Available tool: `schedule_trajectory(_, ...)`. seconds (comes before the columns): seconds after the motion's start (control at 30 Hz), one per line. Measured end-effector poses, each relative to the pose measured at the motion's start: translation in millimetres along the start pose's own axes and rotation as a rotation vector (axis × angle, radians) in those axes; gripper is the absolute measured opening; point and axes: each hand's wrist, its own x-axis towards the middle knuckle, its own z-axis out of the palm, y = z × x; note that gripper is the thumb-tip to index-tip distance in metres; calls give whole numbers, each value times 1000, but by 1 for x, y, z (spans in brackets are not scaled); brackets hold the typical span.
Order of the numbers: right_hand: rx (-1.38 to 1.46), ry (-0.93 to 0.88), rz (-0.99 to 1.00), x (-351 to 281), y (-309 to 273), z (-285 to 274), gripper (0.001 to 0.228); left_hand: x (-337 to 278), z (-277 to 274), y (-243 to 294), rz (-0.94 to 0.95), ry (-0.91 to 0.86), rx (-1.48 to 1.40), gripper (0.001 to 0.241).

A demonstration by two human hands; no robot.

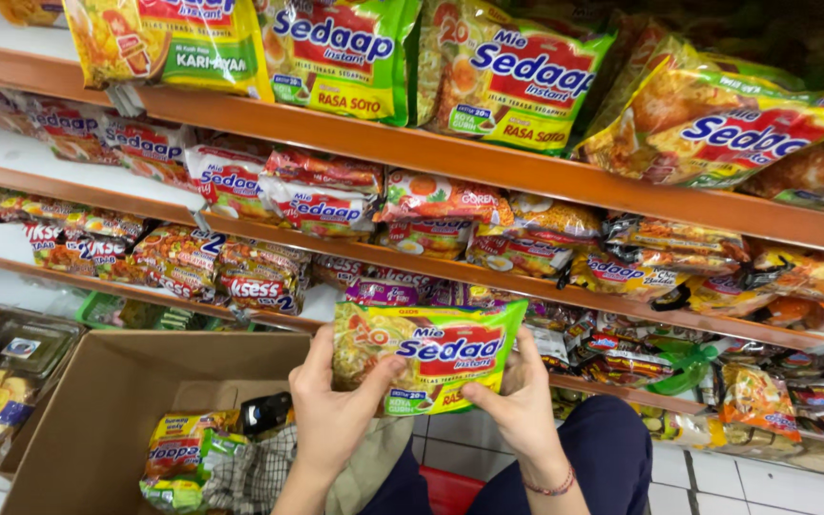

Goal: The person takes instant noodle packets from a cardboard box, wipes them with a cloth, scans them using a handheld barcode scanner, and places them onto a grocery shelf.

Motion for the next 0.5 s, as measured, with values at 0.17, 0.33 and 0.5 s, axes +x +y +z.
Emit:
schedule_trajectory(0.17, -21, 83, -93, 9, -13, -4, 72, 12, 8, 15, -176, -21, -329, 72)
schedule_trajectory(0.33, 12, 209, -198, 31, -60, 7, 64, 28, 19, 37, -35, -139, -442, 95)
schedule_trajectory(0.5, -39, 148, -287, 56, -122, 29, 76, 73, 40, 56, 79, -35, -366, 69)
